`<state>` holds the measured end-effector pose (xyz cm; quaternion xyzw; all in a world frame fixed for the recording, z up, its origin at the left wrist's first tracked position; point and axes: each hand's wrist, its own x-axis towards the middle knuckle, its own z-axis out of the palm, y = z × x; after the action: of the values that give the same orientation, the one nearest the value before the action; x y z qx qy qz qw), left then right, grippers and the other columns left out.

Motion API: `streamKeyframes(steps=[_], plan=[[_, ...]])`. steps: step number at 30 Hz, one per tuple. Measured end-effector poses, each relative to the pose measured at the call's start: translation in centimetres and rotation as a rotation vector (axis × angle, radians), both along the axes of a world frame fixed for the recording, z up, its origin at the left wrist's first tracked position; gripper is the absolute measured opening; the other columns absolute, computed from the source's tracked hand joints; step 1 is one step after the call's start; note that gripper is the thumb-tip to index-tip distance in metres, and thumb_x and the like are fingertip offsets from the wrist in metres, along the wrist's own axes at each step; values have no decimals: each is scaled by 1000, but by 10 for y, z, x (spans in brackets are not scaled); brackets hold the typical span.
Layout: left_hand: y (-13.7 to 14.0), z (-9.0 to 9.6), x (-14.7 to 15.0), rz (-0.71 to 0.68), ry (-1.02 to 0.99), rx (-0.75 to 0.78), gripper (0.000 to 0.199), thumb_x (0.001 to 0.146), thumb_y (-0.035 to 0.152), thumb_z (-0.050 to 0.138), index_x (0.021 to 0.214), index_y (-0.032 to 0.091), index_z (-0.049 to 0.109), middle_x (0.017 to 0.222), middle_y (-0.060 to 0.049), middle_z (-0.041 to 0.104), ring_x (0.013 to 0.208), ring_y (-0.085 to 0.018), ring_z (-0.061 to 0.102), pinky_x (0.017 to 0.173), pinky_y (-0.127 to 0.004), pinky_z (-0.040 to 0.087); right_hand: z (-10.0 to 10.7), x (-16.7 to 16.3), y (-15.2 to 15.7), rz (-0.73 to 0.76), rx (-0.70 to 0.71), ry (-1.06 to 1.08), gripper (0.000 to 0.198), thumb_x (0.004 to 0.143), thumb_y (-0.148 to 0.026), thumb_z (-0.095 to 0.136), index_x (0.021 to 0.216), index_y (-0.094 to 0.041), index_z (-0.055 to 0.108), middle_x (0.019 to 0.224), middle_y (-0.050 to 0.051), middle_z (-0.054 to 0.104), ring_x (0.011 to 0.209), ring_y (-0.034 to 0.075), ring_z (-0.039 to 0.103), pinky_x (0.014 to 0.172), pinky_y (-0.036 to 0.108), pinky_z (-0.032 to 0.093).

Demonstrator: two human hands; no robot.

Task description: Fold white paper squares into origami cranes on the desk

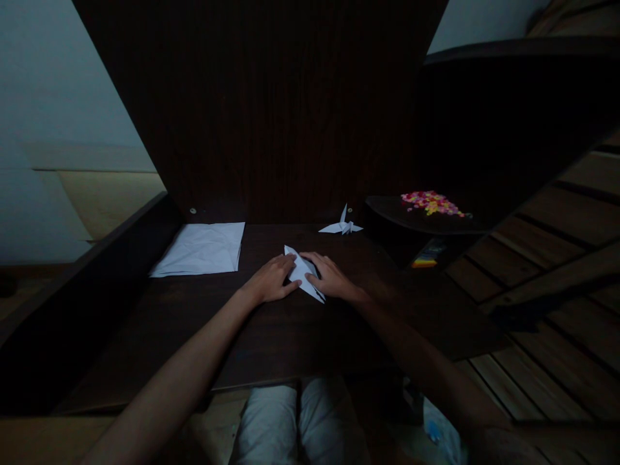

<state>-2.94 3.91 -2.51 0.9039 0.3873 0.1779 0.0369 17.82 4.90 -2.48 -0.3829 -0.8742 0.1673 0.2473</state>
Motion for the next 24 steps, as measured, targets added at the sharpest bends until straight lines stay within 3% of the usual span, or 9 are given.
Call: streamKeyframes(steps=[18,24], plan=[[6,-5,-2,-10,-73,-14,51,83,48,54,117,11,49,126,-20,54,122,-31,48,106,-48,35,-1,0,0,-16,-13,-37,53,85,-20,46,137,-17,38,139,12,47,128,23,43,104,44,31],[7,-5,-2,-28,-103,-37,43,81,46,57,109,14,50,117,-17,59,119,-30,50,107,-49,33,-1,-1,0,2,-5,-55,53,85,-20,46,137,-16,39,138,12,48,125,23,45,103,43,32]])
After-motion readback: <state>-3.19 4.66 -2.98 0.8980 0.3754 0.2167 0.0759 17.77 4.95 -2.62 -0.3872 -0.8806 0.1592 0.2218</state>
